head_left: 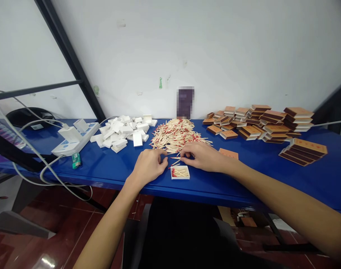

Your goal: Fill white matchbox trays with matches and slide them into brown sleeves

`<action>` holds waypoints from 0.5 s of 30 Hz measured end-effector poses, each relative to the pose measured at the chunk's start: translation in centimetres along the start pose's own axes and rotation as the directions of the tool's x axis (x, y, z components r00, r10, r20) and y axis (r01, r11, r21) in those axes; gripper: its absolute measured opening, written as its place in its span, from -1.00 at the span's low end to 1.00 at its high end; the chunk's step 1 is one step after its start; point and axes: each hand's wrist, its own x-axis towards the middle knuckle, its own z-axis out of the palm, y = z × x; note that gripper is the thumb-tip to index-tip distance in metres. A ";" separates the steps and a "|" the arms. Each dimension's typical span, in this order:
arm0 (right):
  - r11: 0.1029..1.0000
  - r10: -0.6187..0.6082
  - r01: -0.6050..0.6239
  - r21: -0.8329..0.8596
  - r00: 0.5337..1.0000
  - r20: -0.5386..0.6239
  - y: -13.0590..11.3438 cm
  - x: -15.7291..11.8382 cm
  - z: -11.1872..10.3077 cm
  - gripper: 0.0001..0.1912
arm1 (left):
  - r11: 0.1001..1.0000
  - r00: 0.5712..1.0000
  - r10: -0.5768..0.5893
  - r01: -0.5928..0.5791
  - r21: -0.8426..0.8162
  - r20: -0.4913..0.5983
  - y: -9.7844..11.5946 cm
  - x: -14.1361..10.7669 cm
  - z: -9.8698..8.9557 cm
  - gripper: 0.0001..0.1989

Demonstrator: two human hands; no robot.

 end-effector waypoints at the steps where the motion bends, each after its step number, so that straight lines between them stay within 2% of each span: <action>1: 1.000 0.000 0.000 0.000 1.000 0.005 0.0 0.0 0.0 -0.90 | 1.000 1.000 -0.003 0.003 -0.002 0.001 0.1 0.0 -0.1 -0.81; 7: 0.999 0.002 -0.002 -0.034 1.000 -0.004 0.1 -0.2 -0.1 -0.88 | 0.995 0.999 0.038 -0.036 -0.097 0.019 0.2 0.0 -0.9 -0.83; 15: 0.999 0.013 -0.013 -0.040 1.000 -0.009 0.1 -0.2 -0.1 -0.89 | 0.963 0.975 0.118 -0.066 -0.263 0.190 -0.7 -0.1 -1.7 -0.82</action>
